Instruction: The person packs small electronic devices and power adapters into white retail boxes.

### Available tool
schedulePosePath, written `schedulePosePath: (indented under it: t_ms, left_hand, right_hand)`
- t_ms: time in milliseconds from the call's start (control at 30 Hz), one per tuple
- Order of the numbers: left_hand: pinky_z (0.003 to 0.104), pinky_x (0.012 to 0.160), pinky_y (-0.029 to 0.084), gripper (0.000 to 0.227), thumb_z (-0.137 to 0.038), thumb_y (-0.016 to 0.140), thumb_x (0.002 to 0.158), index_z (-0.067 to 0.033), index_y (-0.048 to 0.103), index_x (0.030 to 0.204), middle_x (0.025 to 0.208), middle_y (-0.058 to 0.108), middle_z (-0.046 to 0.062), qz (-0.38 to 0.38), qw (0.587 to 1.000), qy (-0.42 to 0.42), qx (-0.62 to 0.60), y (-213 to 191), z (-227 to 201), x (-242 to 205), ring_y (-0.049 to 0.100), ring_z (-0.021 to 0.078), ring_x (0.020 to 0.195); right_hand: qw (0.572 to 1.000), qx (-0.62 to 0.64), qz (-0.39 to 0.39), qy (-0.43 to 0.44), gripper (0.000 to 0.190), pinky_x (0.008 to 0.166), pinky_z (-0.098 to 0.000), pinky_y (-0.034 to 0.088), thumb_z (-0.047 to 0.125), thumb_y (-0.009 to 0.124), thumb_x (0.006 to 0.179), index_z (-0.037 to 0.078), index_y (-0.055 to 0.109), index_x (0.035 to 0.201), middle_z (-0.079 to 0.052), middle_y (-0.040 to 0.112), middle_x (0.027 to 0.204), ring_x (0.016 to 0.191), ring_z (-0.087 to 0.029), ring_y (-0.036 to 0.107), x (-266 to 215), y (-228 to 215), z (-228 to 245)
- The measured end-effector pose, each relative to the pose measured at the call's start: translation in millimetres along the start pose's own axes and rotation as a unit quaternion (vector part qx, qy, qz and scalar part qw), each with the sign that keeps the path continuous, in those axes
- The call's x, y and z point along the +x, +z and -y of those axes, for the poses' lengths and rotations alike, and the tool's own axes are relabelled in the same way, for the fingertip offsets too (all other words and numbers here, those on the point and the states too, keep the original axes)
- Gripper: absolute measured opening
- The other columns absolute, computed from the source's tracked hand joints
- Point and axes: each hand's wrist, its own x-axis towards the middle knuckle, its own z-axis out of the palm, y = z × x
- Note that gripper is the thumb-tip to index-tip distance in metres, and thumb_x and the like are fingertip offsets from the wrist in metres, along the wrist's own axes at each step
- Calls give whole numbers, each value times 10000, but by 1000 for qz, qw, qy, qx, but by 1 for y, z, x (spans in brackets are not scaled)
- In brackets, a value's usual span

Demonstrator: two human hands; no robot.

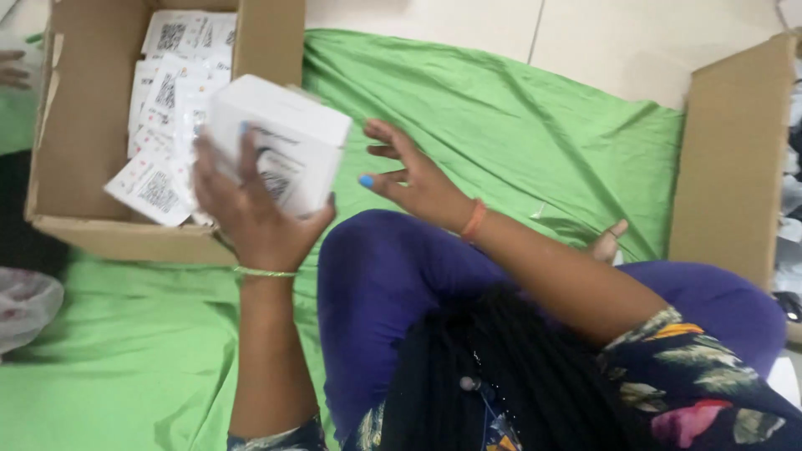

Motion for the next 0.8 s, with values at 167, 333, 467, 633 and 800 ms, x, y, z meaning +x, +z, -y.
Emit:
schedulePosePath:
  t_ms: [167,333,467,633,800]
  left_hand:
    - [680,1237,153,1116,-377,895,593,-296,378,1579,1641,237,220,143,966,187,-107,73,-140,56,230,482,1486]
    - [680,1226,116,1095,-209,846,586,-386,390,1566,1653,247,100,200,915,338,-92,145,-224,58,215,422,1505]
    - [697,1218,133,1104,-168,860,680,-378,331,1626,1700,206,0,161,943,290,12,203,-228,39,170,370,1568]
    - [753,1122,187,1106,-261,908,672,-364,272,1571,1665,97,102,347,926,131,-67,251,-201,28,98,468,1518]
    - [710,1125,273,1187,-287,945,636,-337,235,1586,1694,61,61,406,901,123,-94,292,-183,33,95,441,1540]
  right_hand:
    - [989,-13,-132,65,934,1066,-421,547,278,759,934,85,161,1625,-200,332,1626,1455,-305,432,-81,-127,8]
    - [965,20,-237,112,1053,1056,-467,529,283,828,822,64,187,1629,-227,482,1496,1319,-334,549,-131,-193,-32]
    - [862,256,-369,236,911,911,-574,601,324,768,794,95,245,1503,-151,496,1398,1239,-286,585,-113,-209,-64]
    - [808,310,-406,293,785,928,-601,587,303,774,790,128,299,1391,-134,506,1331,1204,-279,566,-97,-214,-149]
    - [826,346,-320,310,627,1018,-515,518,428,729,892,39,511,1333,-137,548,1317,1200,-277,528,-104,-207,-189]
